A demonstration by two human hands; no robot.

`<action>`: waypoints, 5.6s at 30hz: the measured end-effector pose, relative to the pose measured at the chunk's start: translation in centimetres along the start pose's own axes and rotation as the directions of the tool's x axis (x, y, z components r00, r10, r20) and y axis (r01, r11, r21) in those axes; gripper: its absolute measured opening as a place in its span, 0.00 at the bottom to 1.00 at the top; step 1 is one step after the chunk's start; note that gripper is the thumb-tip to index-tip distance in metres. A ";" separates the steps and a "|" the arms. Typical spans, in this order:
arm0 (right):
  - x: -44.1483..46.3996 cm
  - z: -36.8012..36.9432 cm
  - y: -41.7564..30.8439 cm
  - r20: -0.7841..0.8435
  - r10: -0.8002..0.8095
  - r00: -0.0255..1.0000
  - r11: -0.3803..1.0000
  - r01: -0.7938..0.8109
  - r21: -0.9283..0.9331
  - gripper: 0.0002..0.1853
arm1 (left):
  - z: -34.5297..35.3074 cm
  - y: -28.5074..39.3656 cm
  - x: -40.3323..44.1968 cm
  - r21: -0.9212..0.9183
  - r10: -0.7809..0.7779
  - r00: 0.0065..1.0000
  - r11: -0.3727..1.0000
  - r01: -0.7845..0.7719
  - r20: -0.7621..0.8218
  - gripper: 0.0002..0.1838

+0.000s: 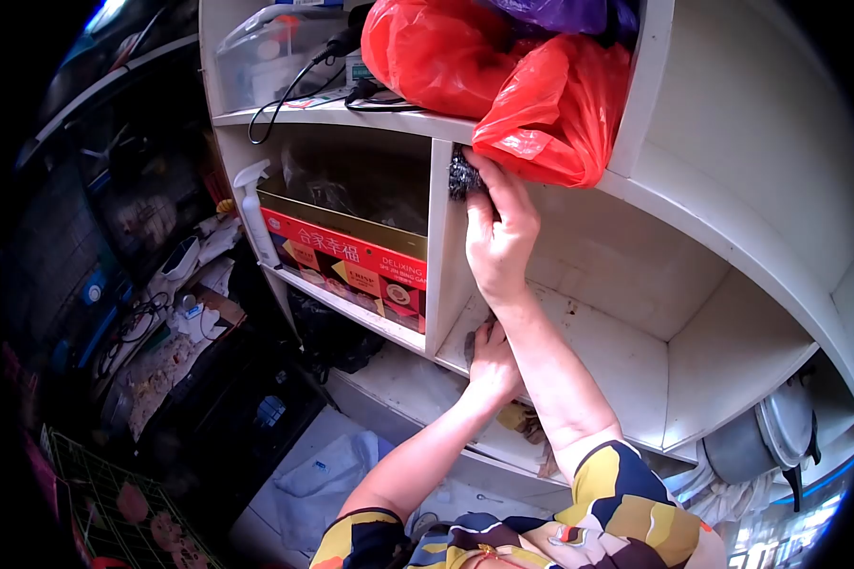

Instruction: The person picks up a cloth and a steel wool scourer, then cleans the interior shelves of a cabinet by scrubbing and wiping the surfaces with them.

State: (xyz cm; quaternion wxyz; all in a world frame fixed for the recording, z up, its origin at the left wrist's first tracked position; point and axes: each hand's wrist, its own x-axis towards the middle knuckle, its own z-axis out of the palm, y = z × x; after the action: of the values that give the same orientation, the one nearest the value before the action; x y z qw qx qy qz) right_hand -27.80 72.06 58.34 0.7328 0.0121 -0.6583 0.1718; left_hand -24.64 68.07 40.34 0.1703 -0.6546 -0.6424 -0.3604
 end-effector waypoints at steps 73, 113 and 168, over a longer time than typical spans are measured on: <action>6.6 -19.3 13.6 0.692 -0.131 0.710 0.397 0.677 -0.619 0.13 | 0.3 -0.7 -0.3 -0.065 0.044 0.989 0.996 -0.053 -0.143 0.10; -6.0 -29.5 13.9 0.536 0.250 0.806 0.456 0.390 -0.800 0.14 | 0.1 -0.9 -0.1 -0.014 0.080 0.990 0.996 -0.083 -0.112 0.11; -10.0 -35.9 12.0 -0.178 0.623 0.762 -0.331 0.050 -0.942 0.11 | -0.2 -1.2 -0.1 -0.058 0.119 0.993 0.991 -0.120 -0.009 0.18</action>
State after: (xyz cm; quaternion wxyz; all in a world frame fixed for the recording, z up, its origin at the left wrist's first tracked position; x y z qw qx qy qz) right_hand 2.74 89.79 41.39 0.2123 -0.6967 -0.6483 -0.2222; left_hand -25.86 67.97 40.13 0.1741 -0.6956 -0.5909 -0.3698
